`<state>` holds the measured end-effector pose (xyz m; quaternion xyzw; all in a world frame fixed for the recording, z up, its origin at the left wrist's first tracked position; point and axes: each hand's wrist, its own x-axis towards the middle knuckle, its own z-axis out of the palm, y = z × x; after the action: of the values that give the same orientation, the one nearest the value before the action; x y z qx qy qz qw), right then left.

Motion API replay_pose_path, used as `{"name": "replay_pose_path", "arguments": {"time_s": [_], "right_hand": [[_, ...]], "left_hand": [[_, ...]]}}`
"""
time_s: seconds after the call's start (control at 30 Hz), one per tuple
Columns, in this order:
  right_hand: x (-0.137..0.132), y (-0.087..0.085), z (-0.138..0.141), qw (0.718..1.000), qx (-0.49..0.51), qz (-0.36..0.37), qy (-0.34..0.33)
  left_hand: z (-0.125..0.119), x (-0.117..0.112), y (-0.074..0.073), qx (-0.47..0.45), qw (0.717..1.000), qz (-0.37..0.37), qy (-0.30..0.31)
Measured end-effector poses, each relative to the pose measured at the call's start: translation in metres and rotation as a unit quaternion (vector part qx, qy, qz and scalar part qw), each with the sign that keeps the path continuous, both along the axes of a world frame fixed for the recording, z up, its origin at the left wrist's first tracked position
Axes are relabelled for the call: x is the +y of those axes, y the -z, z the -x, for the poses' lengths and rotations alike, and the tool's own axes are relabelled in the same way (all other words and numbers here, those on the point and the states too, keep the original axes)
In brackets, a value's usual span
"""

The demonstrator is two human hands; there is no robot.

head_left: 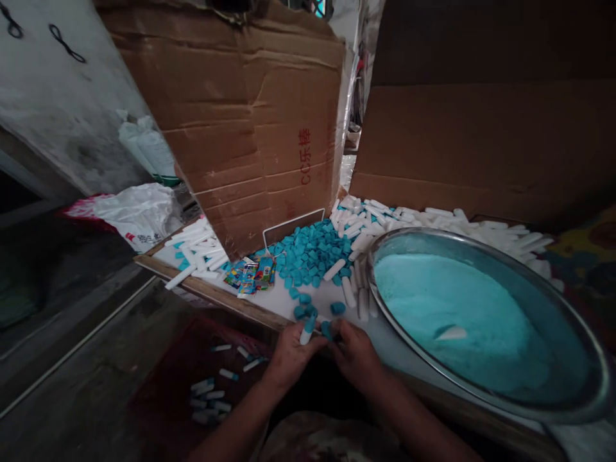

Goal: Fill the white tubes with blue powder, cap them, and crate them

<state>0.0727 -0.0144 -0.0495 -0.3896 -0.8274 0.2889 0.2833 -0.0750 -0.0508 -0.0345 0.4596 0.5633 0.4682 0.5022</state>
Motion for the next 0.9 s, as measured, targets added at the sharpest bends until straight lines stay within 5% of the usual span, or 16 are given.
{"name": "replay_pose_path", "arguments": {"time_s": [0.17, 0.43, 0.63, 0.9], "right_hand": [[-0.005, 0.006, -0.005, 1.0, 0.019, 0.012, 0.019], [-0.01, -0.008, -0.015, 0.998, 0.06, 0.015, -0.004], [0.017, -0.007, -0.002, 1.0, 0.015, 0.011, 0.019], [0.071, -0.018, 0.03, 0.971, -0.229, -0.068, 0.02]], "left_hand": [[-0.002, -0.002, 0.005, 0.013, 1.0, -0.019, -0.001], [-0.006, 0.002, -0.007, 0.15, 0.986, -0.069, 0.023], [0.007, -0.003, 0.007, 0.175, 0.982, -0.072, -0.011], [0.044, -0.016, 0.016, 0.183, 0.974, -0.032, -0.127]]}}
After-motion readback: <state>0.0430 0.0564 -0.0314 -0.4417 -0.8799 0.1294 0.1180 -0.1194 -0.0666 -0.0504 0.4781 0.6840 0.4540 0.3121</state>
